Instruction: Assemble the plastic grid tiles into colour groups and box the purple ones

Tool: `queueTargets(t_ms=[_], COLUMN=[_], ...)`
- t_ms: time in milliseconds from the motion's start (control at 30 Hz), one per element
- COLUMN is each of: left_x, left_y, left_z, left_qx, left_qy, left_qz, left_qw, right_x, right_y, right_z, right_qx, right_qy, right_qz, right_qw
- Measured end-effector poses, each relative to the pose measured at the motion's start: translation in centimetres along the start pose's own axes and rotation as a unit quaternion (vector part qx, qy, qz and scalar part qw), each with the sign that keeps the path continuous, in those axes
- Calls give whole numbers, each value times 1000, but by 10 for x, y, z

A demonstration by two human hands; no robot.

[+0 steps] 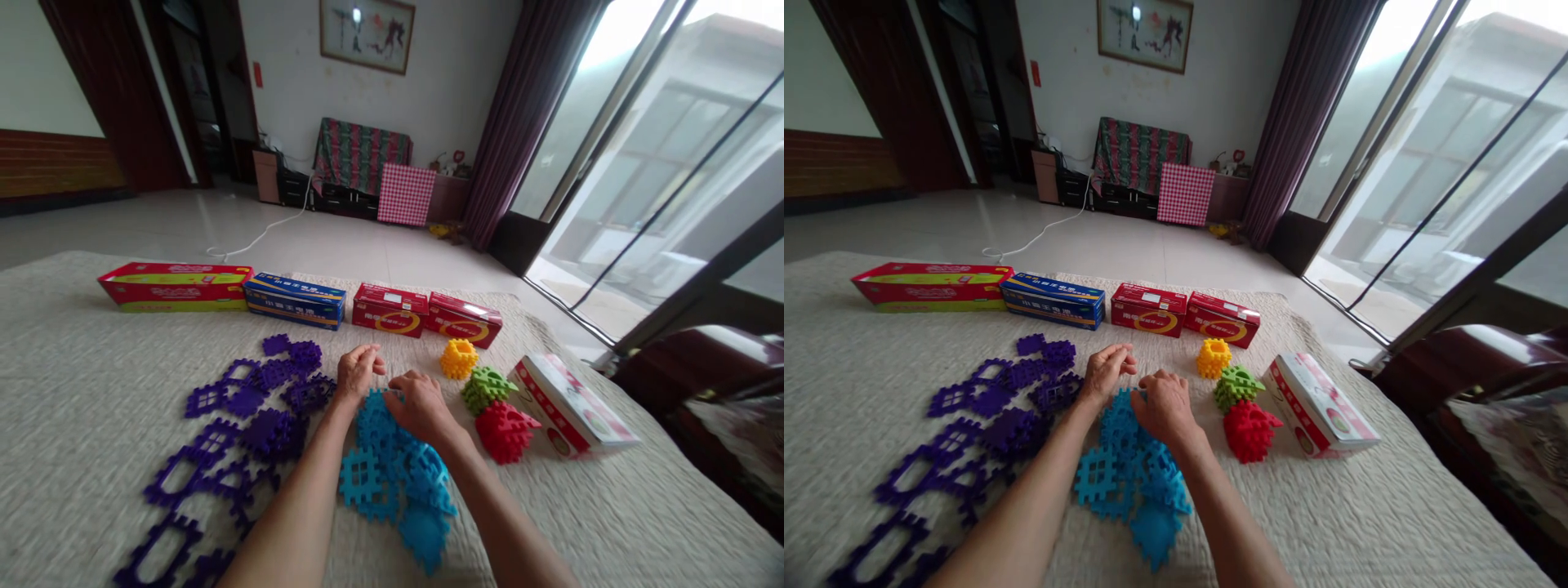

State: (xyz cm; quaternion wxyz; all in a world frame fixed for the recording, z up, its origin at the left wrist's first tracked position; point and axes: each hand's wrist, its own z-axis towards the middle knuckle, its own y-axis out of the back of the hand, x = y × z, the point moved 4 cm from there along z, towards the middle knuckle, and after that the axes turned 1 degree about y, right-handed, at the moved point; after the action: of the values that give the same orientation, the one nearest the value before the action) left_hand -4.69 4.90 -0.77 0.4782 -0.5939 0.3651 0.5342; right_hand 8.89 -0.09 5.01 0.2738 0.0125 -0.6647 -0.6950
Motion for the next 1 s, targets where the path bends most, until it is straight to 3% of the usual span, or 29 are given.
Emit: queueTargets(t_ms=[133, 333, 400, 533, 567, 633, 733, 800, 1000], left_x=[3, 3, 3, 3, 3, 2, 2, 2, 2], left_y=[0, 1, 2, 3, 2, 2, 1, 1, 1], left_z=[2, 3, 3, 3, 3, 2, 1, 1, 2], left_qx=[-16, -53, -66, -78, -78, -78, -78, -77, -77], left_qy=[5, 24, 30, 32, 30, 29, 30, 31, 27], left_qz=[-4, -32, -48, -59, -57, -55, -56, -54, -51], left_qw=[1000, 998, 996, 995, 995, 995, 995, 995, 995], right_x=[-6, -22, -31, -47, -49, -51, -50, -48, -42], right_y=[-6, 8, 13, 17, 16, 7, -5, -7, -5], right_z=[10, 18, 21, 25, 24, 24, 22, 19, 21], right_qx=[43, 54, 13, -189, -212, -182, -54, -4, 15], right_qy=[-19, 7, -7, 24, 43, 69, 74, 67, 56], right_qz=[5, 197, 242, 211, 188, 144, 86, 69, 51], right_qw=[999, 979, 970, 959, 958, 970, 992, 995, 997])
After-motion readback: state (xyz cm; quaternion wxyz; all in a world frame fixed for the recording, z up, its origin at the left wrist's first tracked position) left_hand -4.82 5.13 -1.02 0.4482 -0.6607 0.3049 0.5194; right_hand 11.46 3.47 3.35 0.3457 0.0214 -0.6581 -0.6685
